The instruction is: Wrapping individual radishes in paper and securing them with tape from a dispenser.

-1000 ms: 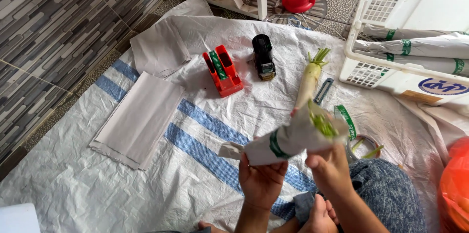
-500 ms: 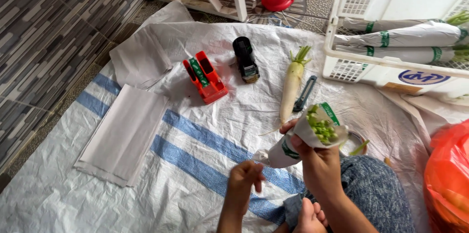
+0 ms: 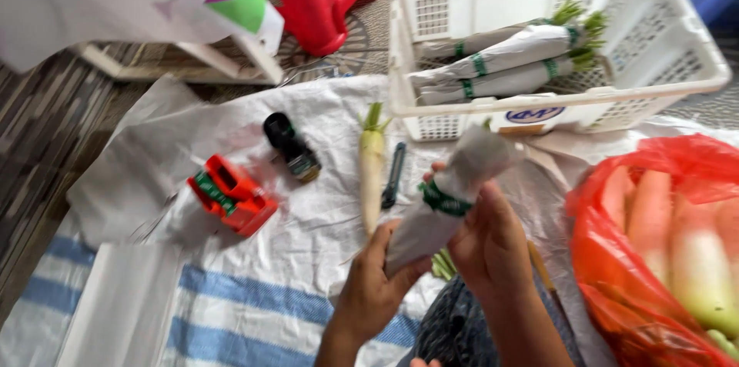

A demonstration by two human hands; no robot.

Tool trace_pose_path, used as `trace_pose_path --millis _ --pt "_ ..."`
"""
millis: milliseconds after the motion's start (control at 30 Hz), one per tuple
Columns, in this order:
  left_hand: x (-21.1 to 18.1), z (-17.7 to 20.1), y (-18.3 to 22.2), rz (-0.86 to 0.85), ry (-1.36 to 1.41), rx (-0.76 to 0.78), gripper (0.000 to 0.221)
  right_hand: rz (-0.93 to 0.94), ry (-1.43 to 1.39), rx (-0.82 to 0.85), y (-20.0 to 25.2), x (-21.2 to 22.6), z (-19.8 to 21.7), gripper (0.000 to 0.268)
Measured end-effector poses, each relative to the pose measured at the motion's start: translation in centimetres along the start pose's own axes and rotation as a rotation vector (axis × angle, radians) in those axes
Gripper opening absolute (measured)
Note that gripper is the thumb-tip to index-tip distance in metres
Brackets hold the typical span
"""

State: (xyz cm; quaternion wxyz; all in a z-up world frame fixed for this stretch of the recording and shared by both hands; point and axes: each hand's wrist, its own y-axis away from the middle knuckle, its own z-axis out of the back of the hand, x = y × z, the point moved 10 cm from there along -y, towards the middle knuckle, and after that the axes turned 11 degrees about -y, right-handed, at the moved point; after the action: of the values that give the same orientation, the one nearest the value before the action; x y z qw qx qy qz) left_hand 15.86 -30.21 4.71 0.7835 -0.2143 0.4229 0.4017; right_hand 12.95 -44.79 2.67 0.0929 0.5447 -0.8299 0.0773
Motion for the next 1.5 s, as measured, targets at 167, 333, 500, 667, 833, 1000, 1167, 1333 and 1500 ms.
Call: trace_pose_path --millis 167,333,500,667,833,1000,1167,1333,1500 --pt "-4.8 -1.7 -12.4 -0.195 -0.05 0.016 0.052 0.144 -0.058 -0.398 -2.9 2.9 6.7 0.062" --pt "-4.1 -9.5 -29.4 -0.197 -0.295 0.133 0.065 -0.274 -0.081 -0.689 -3.5 -3.3 12.3 0.049" --pt "-0.4 -19.9 -40.1 -0.253 -0.597 0.313 0.065 -0.336 -0.08 -0.533 -5.1 -3.7 12.8 0.033" --pt "3.2 -25.6 -43.9 -0.139 -0.869 0.512 0.063 -0.31 -0.085 -0.551 -6.6 -3.1 16.6 0.037" --pt "5.2 -27.0 -45.0 -0.175 -0.839 0.524 0.061 -0.401 -0.182 -0.508 -6.2 -5.6 18.6 0.042" --pt "5.8 -26.7 -45.4 -0.153 -0.831 0.486 0.065 -0.39 -0.188 -0.501 -6.1 -4.8 17.5 0.038" --pt "4.6 -24.9 -44.0 -0.21 -0.847 0.484 0.072 -0.342 -0.154 -0.52 -6.3 -3.3 16.2 0.039" --pt "-2.1 -16.2 -38.3 -0.346 -0.321 0.12 0.045 -0.259 -0.08 -0.591 -6.2 -0.6 13.1 0.036" --pt "-2.0 -1.0 -26.6 -0.339 -0.038 -0.515 0.005 -0.102 -0.037 -0.66 -6.1 0.8 14.2 0.034"
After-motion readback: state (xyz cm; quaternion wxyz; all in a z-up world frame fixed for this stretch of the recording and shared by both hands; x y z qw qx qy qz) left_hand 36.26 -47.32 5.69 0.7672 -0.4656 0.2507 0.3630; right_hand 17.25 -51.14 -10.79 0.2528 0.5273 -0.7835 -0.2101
